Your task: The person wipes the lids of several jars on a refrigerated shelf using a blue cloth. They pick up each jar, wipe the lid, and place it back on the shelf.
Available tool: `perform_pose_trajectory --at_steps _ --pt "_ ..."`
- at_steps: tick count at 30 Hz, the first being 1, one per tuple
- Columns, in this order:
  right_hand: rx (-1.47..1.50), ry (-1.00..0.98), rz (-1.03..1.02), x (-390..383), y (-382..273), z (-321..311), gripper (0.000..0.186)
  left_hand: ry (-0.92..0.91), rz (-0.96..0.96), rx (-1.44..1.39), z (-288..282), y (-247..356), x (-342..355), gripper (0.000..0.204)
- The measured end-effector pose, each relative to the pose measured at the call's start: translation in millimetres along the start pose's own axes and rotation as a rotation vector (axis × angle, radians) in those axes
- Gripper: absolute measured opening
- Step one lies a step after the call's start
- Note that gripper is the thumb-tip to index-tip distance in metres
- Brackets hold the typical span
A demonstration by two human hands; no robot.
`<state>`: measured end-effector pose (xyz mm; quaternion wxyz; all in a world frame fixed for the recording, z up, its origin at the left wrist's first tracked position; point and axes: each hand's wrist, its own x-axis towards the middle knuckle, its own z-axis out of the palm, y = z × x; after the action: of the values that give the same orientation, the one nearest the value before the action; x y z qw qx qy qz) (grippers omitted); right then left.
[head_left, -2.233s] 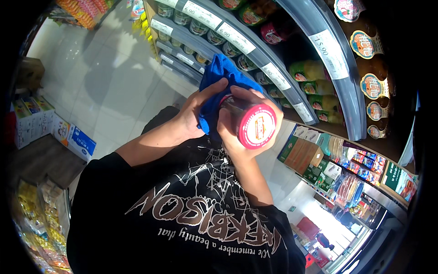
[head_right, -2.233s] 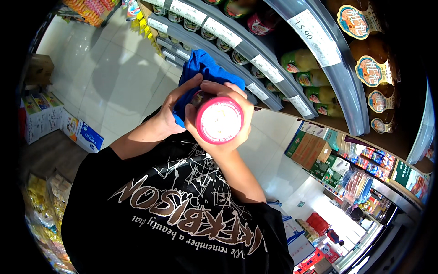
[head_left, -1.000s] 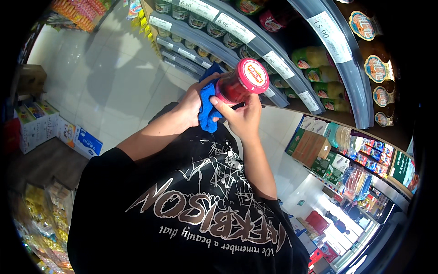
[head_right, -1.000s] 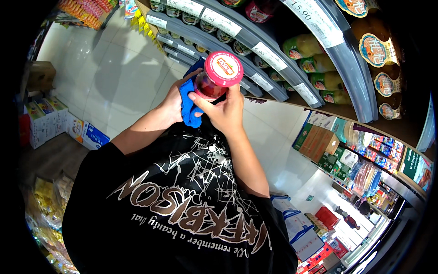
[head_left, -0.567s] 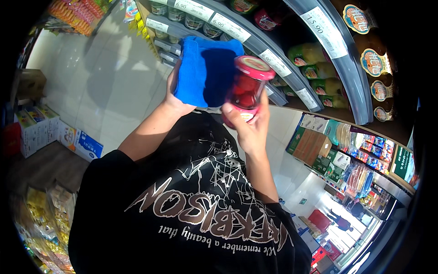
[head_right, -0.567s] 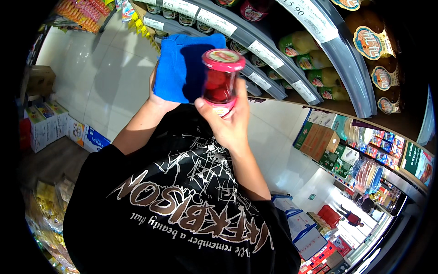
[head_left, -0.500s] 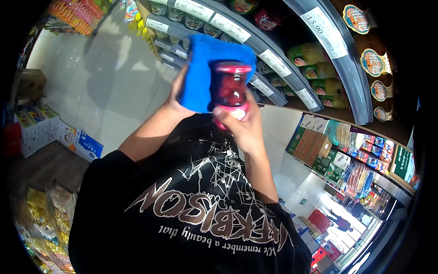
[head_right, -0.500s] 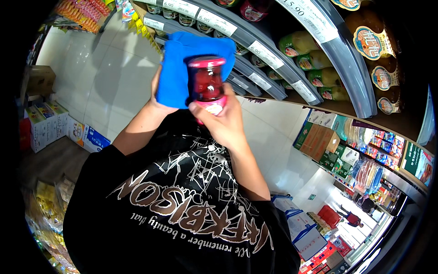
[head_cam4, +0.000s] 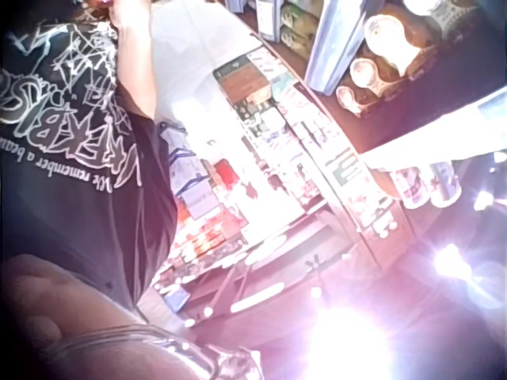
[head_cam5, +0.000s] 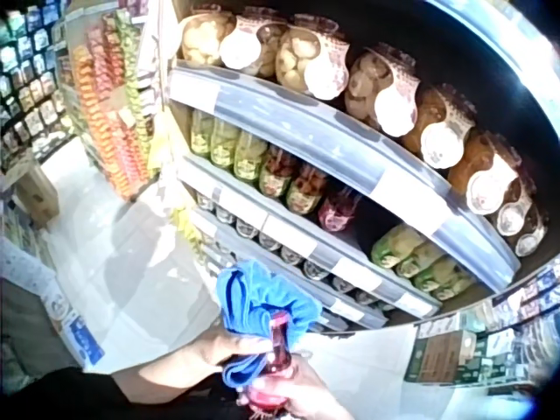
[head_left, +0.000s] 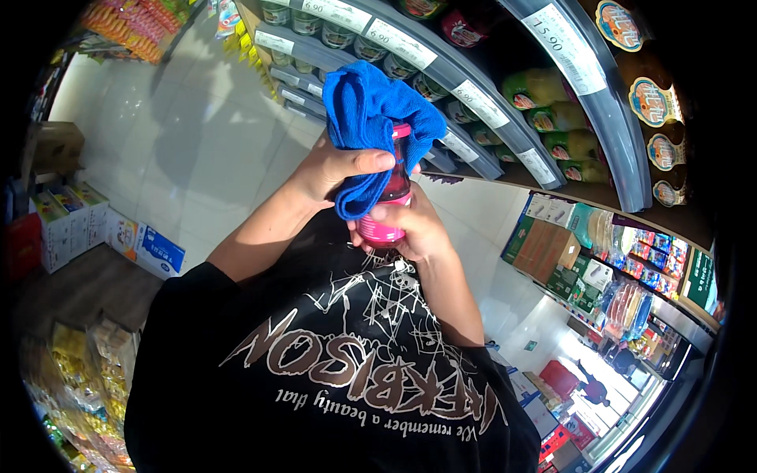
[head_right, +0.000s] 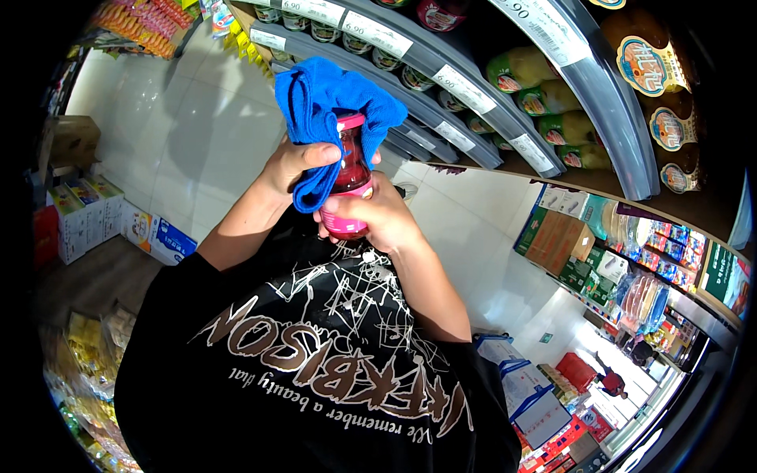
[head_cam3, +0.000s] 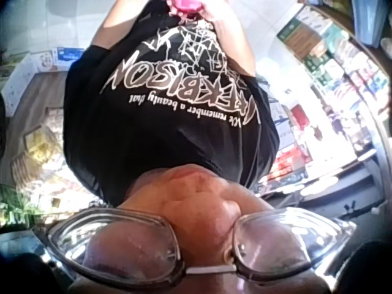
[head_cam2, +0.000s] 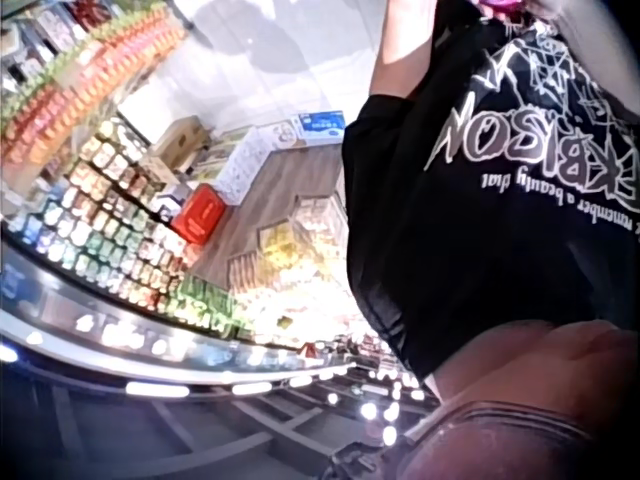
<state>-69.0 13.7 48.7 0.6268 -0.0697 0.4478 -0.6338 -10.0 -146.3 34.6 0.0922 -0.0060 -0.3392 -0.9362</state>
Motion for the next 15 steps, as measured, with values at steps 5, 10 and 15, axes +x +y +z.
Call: perform_pose_trajectory --at_steps 5,10,15 --pt "-0.895 0.442 -0.422 -2 0 25 0.047 0.093 0.128 0.288 0 0 -8 0.060" --pt "-1.081 0.764 -0.616 2 15 23 0.053 0.156 0.363 0.621 17 -2 -16 0.070" --pt "-1.204 0.823 -0.730 -9 11 25 0.058 0.097 0.419 0.809 22 6 -21 0.064"
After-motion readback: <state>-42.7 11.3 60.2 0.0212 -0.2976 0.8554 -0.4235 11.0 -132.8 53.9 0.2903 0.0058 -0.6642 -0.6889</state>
